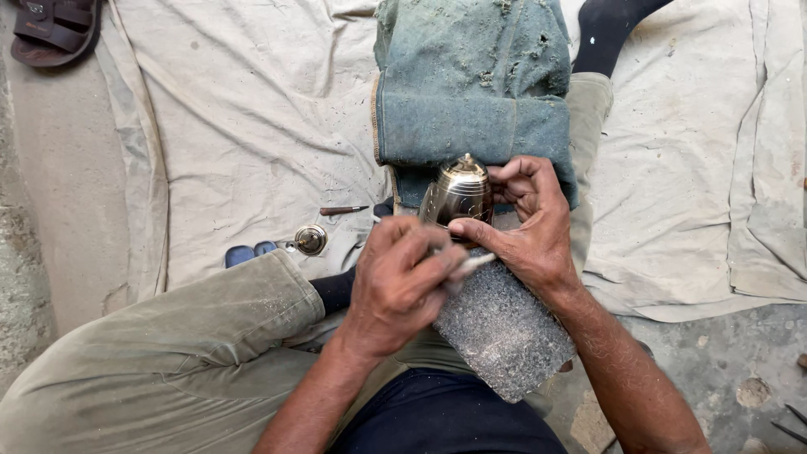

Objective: The person sits on the floor holding a brass bell against a stone block on their lap. They hold a punch against the bell's surface and repeatedly strike it with a wooden mallet, repositioning the punch to work different spots, and occasionally turn the bell to reach new areas.

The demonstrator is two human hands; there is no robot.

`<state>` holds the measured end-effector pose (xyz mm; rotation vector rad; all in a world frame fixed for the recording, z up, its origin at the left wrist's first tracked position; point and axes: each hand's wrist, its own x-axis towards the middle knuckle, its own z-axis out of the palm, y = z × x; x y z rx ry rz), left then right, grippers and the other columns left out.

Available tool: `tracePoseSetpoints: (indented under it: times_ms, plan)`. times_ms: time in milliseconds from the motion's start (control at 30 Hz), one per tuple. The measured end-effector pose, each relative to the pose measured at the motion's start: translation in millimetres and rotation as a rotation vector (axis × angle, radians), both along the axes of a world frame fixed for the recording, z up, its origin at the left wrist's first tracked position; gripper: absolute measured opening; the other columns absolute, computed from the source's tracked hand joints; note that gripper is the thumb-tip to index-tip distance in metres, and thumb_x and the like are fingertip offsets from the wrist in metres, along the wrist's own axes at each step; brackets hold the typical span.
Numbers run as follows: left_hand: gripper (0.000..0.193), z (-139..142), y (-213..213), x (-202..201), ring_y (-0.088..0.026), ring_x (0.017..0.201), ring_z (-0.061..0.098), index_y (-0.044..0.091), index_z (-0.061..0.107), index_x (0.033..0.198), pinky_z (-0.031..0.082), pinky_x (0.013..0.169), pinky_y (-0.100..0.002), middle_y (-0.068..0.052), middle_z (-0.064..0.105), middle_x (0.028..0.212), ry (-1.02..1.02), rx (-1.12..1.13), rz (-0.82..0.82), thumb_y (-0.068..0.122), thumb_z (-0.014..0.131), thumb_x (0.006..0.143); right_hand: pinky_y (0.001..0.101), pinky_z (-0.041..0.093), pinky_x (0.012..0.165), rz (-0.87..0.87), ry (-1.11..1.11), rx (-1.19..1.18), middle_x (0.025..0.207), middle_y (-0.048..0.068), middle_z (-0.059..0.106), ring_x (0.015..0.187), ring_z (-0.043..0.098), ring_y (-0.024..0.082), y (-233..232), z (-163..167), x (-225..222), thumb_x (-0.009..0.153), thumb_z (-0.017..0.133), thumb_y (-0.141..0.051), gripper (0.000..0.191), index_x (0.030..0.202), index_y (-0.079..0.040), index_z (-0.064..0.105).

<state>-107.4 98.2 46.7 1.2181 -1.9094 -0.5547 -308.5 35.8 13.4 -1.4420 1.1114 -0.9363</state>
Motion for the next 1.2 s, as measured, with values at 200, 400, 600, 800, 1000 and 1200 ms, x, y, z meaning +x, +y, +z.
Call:
tracePoseSetpoints:
  times_ms: [200,400,600,800,1000,1200]
  plan:
    - [0.066,-1,-8,-3,-0.033,0.125,0.051,0.008,0.056,0.13,0.048,0.102,-0.049,-0.018,0.053,0.136,0.118,0.201,0.179,0.025,0.09,0.076,0.0325,0.051,0.113,0.07,-0.141,0.08,0.133,0.016,0.063,0.127,0.062,0.02,3,-3,-7,0.093,0.081,-0.005,0.053,0.13,-0.004,0.044]
    - [0.095,-12,-26,-7,-0.029,0.106,0.065,0.01,0.054,0.14,0.054,0.091,-0.044,-0.016,0.064,0.112,0.111,0.588,0.237,0.049,0.094,0.064,0.0313,0.056,0.101,0.106,0.108,0.023,0.127,0.012,0.067,0.12,0.067,0.018,8,1,-24,0.103,0.068,-0.012,0.034,0.131,-0.008,0.05]
    - [0.095,-28,-42,-6,-0.027,0.108,0.065,0.008,0.058,0.141,0.054,0.094,-0.043,-0.016,0.065,0.114,0.159,0.576,0.179,0.05,0.094,0.064,0.0341,0.057,0.11,-0.04,0.517,-0.46,0.139,0.002,0.068,0.129,0.069,0.016,-28,27,-29,0.113,0.067,-0.023,0.015,0.125,-0.014,0.067]
    - [0.083,-28,-38,-3,-0.023,0.104,0.061,0.012,0.062,0.139,0.057,0.091,-0.039,-0.01,0.065,0.113,0.227,0.499,0.207,0.038,0.09,0.066,0.0534,0.034,0.104,0.308,1.098,-0.757,0.135,0.019,0.064,0.125,0.053,0.034,-86,43,-11,0.041,0.09,-0.05,0.113,0.141,-0.005,0.062]
    - [0.078,-26,-34,6,-0.02,0.099,0.06,0.011,0.06,0.132,0.054,0.088,-0.038,-0.008,0.06,0.103,0.276,0.425,0.236,0.038,0.089,0.065,0.0442,0.052,0.095,0.292,1.028,-0.595,0.115,0.012,0.065,0.102,0.06,0.03,-87,29,-7,0.062,0.095,-0.022,0.091,0.144,-0.01,0.057]
    - [0.073,-29,-32,7,-0.02,0.094,0.06,0.013,0.062,0.13,0.053,0.086,-0.038,-0.006,0.063,0.097,0.226,0.508,0.251,0.039,0.09,0.068,0.0443,0.051,0.101,0.323,0.909,-0.594,0.127,0.01,0.066,0.113,0.06,0.03,-86,32,-15,0.059,0.092,-0.015,0.094,0.146,-0.009,0.057]
